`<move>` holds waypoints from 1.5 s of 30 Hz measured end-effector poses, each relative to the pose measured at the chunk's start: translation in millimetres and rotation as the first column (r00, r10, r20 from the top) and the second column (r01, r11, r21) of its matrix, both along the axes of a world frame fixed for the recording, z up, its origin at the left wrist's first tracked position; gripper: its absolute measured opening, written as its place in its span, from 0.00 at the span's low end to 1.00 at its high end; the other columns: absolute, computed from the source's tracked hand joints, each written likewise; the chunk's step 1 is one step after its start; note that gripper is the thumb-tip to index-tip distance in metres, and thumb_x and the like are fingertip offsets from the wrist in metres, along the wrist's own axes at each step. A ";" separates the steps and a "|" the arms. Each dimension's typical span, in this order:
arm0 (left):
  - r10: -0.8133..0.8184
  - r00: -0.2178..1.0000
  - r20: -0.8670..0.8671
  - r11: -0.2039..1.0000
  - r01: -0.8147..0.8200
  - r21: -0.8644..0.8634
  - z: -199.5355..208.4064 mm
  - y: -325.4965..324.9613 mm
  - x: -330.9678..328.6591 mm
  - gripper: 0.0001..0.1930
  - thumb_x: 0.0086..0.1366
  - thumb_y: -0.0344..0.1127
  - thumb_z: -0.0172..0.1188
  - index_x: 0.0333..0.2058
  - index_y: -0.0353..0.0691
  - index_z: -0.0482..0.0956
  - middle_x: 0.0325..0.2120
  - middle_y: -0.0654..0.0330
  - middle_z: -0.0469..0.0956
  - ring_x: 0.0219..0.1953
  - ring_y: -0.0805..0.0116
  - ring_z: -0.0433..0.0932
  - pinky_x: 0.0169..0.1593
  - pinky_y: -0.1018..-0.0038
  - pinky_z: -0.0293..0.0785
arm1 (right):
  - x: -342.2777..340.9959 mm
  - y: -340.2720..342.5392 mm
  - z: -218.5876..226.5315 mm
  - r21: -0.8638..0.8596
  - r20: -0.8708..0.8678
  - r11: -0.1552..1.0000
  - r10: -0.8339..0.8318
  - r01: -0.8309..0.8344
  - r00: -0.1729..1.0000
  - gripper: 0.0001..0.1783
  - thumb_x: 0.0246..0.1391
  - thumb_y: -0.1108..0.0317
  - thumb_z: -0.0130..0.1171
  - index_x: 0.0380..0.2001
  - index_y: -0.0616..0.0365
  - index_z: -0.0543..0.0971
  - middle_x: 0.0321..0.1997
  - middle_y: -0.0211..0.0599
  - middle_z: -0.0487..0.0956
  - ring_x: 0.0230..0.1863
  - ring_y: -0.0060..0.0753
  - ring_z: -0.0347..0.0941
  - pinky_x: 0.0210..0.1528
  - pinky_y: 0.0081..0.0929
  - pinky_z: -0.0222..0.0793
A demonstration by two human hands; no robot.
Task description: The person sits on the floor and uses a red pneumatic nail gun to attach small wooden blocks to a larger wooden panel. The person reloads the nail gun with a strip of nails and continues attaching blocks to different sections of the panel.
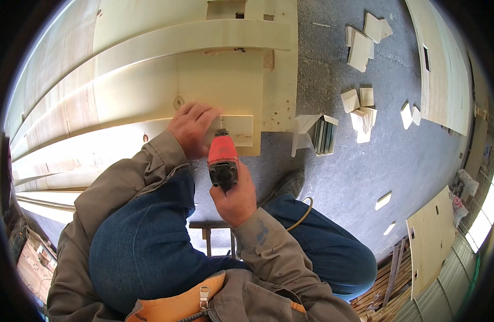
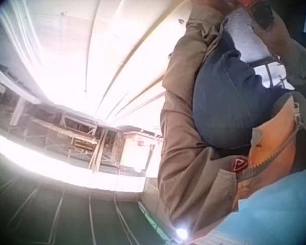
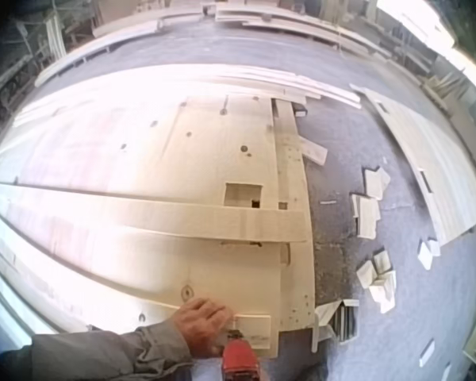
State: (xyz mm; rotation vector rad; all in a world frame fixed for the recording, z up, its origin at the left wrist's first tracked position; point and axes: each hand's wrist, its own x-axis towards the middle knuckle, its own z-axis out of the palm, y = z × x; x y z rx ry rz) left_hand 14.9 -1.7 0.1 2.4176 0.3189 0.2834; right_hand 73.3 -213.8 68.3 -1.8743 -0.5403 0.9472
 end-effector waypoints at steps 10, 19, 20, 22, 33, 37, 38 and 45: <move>-0.003 0.999 0.048 1.000 0.003 -0.008 -3.8 1.1 -1.1 0.34 0.48 0.41 0.79 0.54 0.37 0.78 0.47 0.49 0.78 0.51 0.45 0.77 0.57 0.56 0.76 | 0.7 4.9 0.7 -0.015 -0.033 1.000 0.002 -0.003 0.999 0.30 0.46 0.77 0.64 0.57 0.62 0.74 0.49 0.51 0.79 0.49 0.55 0.78 0.55 0.41 0.74; 0.003 0.999 0.039 1.000 -0.003 -0.012 -2.8 1.4 -0.9 0.33 0.47 0.41 0.79 0.53 0.37 0.79 0.47 0.49 0.78 0.50 0.45 0.77 0.57 0.56 0.76 | 0.8 8.4 1.7 0.015 -0.021 1.000 0.004 -0.003 1.000 0.29 0.48 0.78 0.64 0.56 0.61 0.74 0.49 0.50 0.79 0.49 0.54 0.78 0.54 0.40 0.74; 0.003 0.999 0.041 1.000 -0.003 -0.013 -3.2 1.5 -1.0 0.34 0.47 0.41 0.79 0.52 0.37 0.79 0.47 0.50 0.78 0.50 0.45 0.77 0.57 0.56 0.76 | 1.1 8.3 1.9 0.007 -0.006 1.000 0.013 -0.013 1.000 0.29 0.48 0.78 0.64 0.56 0.61 0.74 0.49 0.50 0.79 0.49 0.54 0.79 0.54 0.40 0.74; 0.002 0.999 0.045 1.000 -0.002 -0.013 -3.9 1.7 -1.3 0.34 0.47 0.41 0.79 0.52 0.37 0.79 0.47 0.50 0.78 0.50 0.45 0.77 0.57 0.56 0.76 | 2.1 8.2 2.4 -0.007 0.024 0.999 0.032 -0.032 0.999 0.29 0.49 0.77 0.65 0.56 0.61 0.74 0.49 0.50 0.79 0.49 0.54 0.79 0.54 0.39 0.74; 0.005 0.999 0.052 1.000 -0.005 -0.002 -0.9 0.9 -1.5 0.33 0.47 0.40 0.79 0.52 0.38 0.79 0.46 0.50 0.77 0.49 0.45 0.77 0.56 0.57 0.76 | 2.9 3.7 5.7 -0.024 0.017 0.999 0.043 -0.043 0.999 0.27 0.48 0.77 0.65 0.55 0.61 0.74 0.46 0.48 0.80 0.46 0.51 0.79 0.52 0.39 0.75; 0.004 0.998 0.061 1.000 -0.005 0.016 0.2 0.4 -3.5 0.34 0.47 0.42 0.80 0.53 0.38 0.78 0.47 0.50 0.77 0.50 0.46 0.77 0.57 0.57 0.76 | -0.4 1.0 7.3 0.018 0.004 0.999 0.050 -0.050 0.999 0.21 0.56 0.77 0.63 0.54 0.63 0.75 0.47 0.40 0.78 0.47 0.33 0.76 0.54 0.31 0.72; 0.000 0.999 0.051 1.000 -0.001 0.017 0.5 0.4 -4.3 0.35 0.48 0.43 0.80 0.54 0.38 0.78 0.48 0.50 0.77 0.51 0.46 0.77 0.58 0.56 0.75 | -1.3 -0.6 7.2 0.008 -0.007 0.999 0.049 -0.049 0.999 0.22 0.56 0.77 0.63 0.54 0.63 0.74 0.47 0.40 0.78 0.48 0.33 0.76 0.54 0.31 0.72; 0.060 0.995 -0.076 0.995 -0.053 0.088 4.4 3.3 -23.7 0.43 0.44 0.49 0.81 0.59 0.40 0.77 0.53 0.55 0.77 0.58 0.50 0.75 0.64 0.56 0.71 | -9.5 -12.3 2.1 0.014 -0.043 0.999 0.035 -0.034 0.998 0.23 0.57 0.79 0.62 0.56 0.63 0.72 0.50 0.38 0.77 0.49 0.29 0.75 0.56 0.29 0.72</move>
